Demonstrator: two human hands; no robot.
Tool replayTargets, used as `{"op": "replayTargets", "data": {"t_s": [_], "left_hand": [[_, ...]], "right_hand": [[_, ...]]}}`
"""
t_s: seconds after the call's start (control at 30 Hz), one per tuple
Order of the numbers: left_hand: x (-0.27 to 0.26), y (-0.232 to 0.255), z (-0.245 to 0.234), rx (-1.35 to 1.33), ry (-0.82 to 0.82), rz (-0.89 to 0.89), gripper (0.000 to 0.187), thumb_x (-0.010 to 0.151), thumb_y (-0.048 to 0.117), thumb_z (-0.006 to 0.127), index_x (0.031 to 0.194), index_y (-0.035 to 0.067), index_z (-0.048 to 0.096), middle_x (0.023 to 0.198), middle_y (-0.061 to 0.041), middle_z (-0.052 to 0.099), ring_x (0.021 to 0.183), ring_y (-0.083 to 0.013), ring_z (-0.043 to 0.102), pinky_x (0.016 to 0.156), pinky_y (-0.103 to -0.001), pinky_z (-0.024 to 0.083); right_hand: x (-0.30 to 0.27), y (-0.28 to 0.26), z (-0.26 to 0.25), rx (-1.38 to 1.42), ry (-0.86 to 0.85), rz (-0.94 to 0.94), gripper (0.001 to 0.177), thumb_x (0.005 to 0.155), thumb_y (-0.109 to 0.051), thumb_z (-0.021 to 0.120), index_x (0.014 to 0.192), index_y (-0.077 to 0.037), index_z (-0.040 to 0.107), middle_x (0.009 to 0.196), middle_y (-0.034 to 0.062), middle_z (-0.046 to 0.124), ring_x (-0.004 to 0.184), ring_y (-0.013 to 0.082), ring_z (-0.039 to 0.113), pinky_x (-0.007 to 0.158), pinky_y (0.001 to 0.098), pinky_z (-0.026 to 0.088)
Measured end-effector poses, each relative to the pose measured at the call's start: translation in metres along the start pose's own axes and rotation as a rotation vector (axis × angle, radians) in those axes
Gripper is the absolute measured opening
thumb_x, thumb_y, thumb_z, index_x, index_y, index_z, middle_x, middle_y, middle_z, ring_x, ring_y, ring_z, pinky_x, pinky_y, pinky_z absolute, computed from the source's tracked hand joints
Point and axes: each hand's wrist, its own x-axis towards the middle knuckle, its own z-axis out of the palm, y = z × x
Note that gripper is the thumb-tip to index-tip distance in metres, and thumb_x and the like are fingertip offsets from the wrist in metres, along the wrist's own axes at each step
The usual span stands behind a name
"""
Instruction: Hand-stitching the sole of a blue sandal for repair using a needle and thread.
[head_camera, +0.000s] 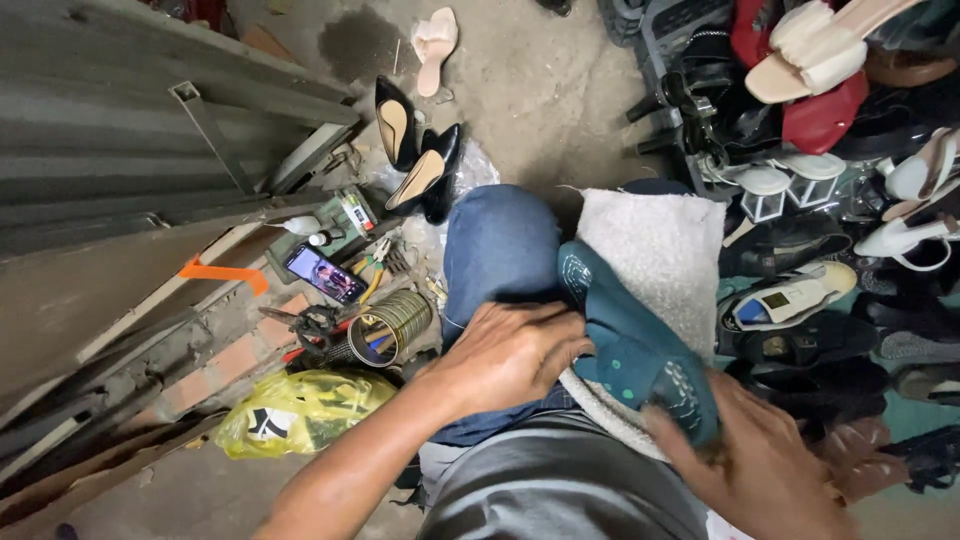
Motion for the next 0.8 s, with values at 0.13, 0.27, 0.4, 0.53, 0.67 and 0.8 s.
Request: {"op": "replayTargets", "data": {"t_s": [0.13, 0.27, 0.4, 0.53, 0.67, 0.8], "left_hand": [[-0.011, 0.005, 0.004, 0.061, -0.011, -0.089, 0.009, 0.093, 0.006, 0.062, 0.087, 0.0, 0.061, 0.081, -0.014, 0.063, 0.064, -0.0301, 0.059, 0.055, -0.044, 0.045], [-0.012, 0.008, 0.007, 0.072, 0.034, -0.069, 0.008, 0.091, 0.007, 0.06, 0.085, 0.001, 0.06, 0.08, -0.014, 0.061, 0.066, -0.0302, 0.058, 0.057, -0.044, 0.046], [-0.012, 0.011, -0.006, -0.068, -0.047, -0.141, 0.021, 0.095, 0.022, 0.062, 0.092, 0.001, 0.064, 0.091, -0.015, 0.068, 0.071, -0.0364, 0.063, 0.064, -0.048, 0.048], [-0.017, -0.005, -0.006, -0.112, -0.122, -0.23, 0.023, 0.098, 0.027, 0.062, 0.09, 0.005, 0.064, 0.089, -0.006, 0.067, 0.069, -0.0282, 0.063, 0.068, -0.043, 0.05], [-0.02, -0.012, 0.002, -0.134, -0.09, -0.125, 0.019, 0.096, 0.021, 0.065, 0.087, 0.004, 0.064, 0.086, -0.006, 0.064, 0.067, -0.026, 0.059, 0.065, -0.038, 0.049], [-0.022, -0.015, 0.009, -0.092, -0.035, -0.145, 0.016, 0.092, 0.017, 0.069, 0.085, 0.004, 0.064, 0.087, -0.004, 0.063, 0.064, -0.0232, 0.056, 0.061, -0.036, 0.048]], "right_hand": [[-0.008, 0.053, -0.025, 0.197, -0.265, 0.272, 0.048, 0.065, -0.007, 0.087, 0.11, -0.019, 0.08, 0.128, -0.009, 0.081, 0.078, 0.0083, 0.082, 0.049, 0.0242, 0.069], [0.004, 0.032, -0.012, -0.418, 0.416, -0.009, 0.034, 0.097, -0.029, 0.076, 0.115, 0.0, 0.072, 0.143, 0.0161, 0.07, 0.12, 0.0312, 0.064, 0.098, 0.0421, 0.054], [0.025, 0.0, 0.017, -0.021, 0.367, -0.303, 0.041, 0.085, -0.003, 0.066, 0.126, -0.001, 0.066, 0.144, 0.0173, 0.058, 0.138, 0.0364, 0.05, 0.117, 0.0491, 0.039], [0.022, -0.013, 0.014, 0.202, 0.218, -0.454, 0.021, 0.074, -0.003, 0.071, 0.094, -0.004, 0.074, 0.141, 0.0082, 0.06, 0.141, 0.0339, 0.047, 0.113, 0.0472, 0.041], [0.001, 0.006, -0.003, 0.751, -0.061, -0.214, 0.007, 0.085, -0.003, 0.065, 0.089, -0.003, 0.071, 0.139, 0.0119, 0.067, 0.119, 0.0217, 0.064, 0.091, 0.034, 0.052], [-0.006, 0.009, -0.002, 1.235, -0.066, -0.223, 0.012, 0.093, -0.001, 0.059, 0.095, 0.003, 0.07, 0.092, 0.0143, 0.072, 0.082, 0.0216, 0.067, 0.074, 0.0336, 0.055]]}}
